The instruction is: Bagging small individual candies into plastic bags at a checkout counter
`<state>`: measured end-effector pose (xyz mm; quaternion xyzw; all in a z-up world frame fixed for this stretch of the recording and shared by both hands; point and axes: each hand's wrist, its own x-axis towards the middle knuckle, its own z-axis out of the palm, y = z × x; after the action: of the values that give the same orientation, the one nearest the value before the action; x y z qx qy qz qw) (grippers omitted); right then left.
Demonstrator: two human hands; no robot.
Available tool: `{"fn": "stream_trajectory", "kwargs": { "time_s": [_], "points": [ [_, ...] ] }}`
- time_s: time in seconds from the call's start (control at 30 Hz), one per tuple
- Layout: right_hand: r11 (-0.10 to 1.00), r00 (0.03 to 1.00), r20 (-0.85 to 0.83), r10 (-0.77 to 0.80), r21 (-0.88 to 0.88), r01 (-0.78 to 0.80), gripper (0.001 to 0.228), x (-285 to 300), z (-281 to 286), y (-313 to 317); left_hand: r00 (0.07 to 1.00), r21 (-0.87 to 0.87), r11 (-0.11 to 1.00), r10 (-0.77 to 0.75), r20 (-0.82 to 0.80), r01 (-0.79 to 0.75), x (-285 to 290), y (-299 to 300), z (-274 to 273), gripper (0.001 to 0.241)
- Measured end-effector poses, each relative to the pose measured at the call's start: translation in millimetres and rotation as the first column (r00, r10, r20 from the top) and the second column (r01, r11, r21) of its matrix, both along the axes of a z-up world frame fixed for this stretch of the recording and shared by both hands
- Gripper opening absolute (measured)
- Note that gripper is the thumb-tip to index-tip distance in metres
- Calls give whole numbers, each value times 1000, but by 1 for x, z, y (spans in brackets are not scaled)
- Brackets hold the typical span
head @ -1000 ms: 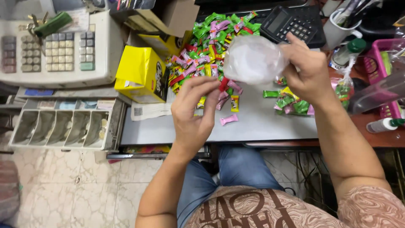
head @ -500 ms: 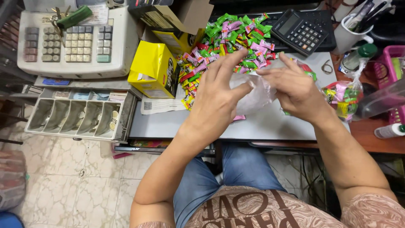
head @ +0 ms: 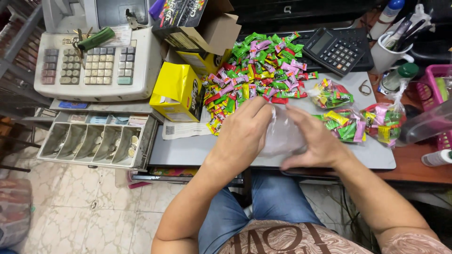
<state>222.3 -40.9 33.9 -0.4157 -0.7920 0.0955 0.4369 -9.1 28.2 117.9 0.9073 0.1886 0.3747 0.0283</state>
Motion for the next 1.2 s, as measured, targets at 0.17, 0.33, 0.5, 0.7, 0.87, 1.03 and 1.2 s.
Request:
{"fn": "stream_trajectory", "kwargs": {
  "time_s": [0.17, 0.33, 0.5, 0.7, 0.87, 1.03, 1.2],
  "points": [
    [991, 994, 40, -105, 93, 101, 52, -18, -19, 3, 990, -51, 998, -35, 137, 42, -3, -16, 21, 10],
    [985, 991, 35, -130, 118, 125, 36, -6, -8, 3, 933, -180, 977, -48, 356, 118, -22, -26, 35, 10],
    [976, 960, 179, -213, 82, 201, 32, 15, -2, 6, 779, -216, 942, -69, 623, 256, -45, -38, 55, 13],
    [838, 747, 380, -546, 224, 499, 40, 84, 21, 39, 640, -383, 901, 173, 748, 204, -69, -37, 61, 15],
    [655, 493, 490, -719, 241, 716, 74, 120, 66, 96, 687, -470, 861, 223, 692, 195, -62, -29, 33, 10],
    [920, 891, 247, -381, 9, 391, 83, 11, 103, 47, 855, -307, 952, 149, 496, 12, -56, -21, 19, 14],
    [995, 971, 236, 39, -101, -15, 127, -70, 74, 4, 895, -352, 933, 94, 437, 74, -35, -25, -9, 18]
  ]
}}
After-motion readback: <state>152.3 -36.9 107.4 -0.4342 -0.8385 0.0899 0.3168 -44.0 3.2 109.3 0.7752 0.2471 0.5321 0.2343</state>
